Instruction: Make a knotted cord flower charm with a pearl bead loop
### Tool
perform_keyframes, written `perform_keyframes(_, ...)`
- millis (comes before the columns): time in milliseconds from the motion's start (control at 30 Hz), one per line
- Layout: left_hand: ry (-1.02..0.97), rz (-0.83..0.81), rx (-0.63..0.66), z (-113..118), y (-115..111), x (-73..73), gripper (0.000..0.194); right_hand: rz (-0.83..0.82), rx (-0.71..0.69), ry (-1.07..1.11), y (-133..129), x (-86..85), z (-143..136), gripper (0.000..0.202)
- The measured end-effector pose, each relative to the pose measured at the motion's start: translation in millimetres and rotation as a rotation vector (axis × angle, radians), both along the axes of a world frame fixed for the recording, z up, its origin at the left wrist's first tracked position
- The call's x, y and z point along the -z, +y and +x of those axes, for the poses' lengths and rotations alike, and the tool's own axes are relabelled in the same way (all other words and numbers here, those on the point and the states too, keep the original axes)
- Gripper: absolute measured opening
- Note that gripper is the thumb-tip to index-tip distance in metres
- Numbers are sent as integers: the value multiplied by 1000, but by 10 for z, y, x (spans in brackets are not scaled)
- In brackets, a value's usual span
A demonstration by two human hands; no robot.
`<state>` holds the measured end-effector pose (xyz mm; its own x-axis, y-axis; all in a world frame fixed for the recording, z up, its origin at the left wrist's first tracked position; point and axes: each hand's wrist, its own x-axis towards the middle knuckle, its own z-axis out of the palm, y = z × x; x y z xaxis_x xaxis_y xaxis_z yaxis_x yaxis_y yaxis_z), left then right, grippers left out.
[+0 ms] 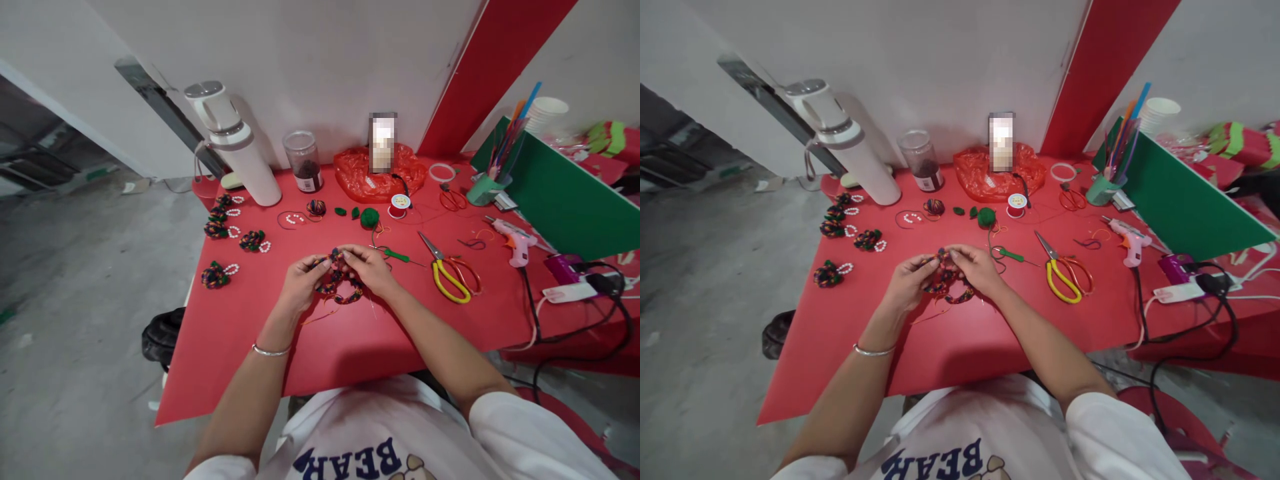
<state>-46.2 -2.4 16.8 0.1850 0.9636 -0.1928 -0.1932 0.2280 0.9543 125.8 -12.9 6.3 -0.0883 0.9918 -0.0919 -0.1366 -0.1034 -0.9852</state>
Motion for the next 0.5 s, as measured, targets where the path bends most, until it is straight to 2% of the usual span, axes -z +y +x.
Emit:
perform_keyframes(133,216,196,-138,20,-20,56,21,-25,-56,86,-32,-20,-44,50)
perform_keyframes(267,429,371,-243,24,-42,35,11,-132,-138,205,-55,-32,-95,70)
perform_keyframes(400,335,291,-368,-66,33,-8,17,-178,-183,365,-9,-133,118,55)
perform_keyframes(500,263,212,-398,-132,100,-13,21,-81,-55,342,80,-218,398,38)
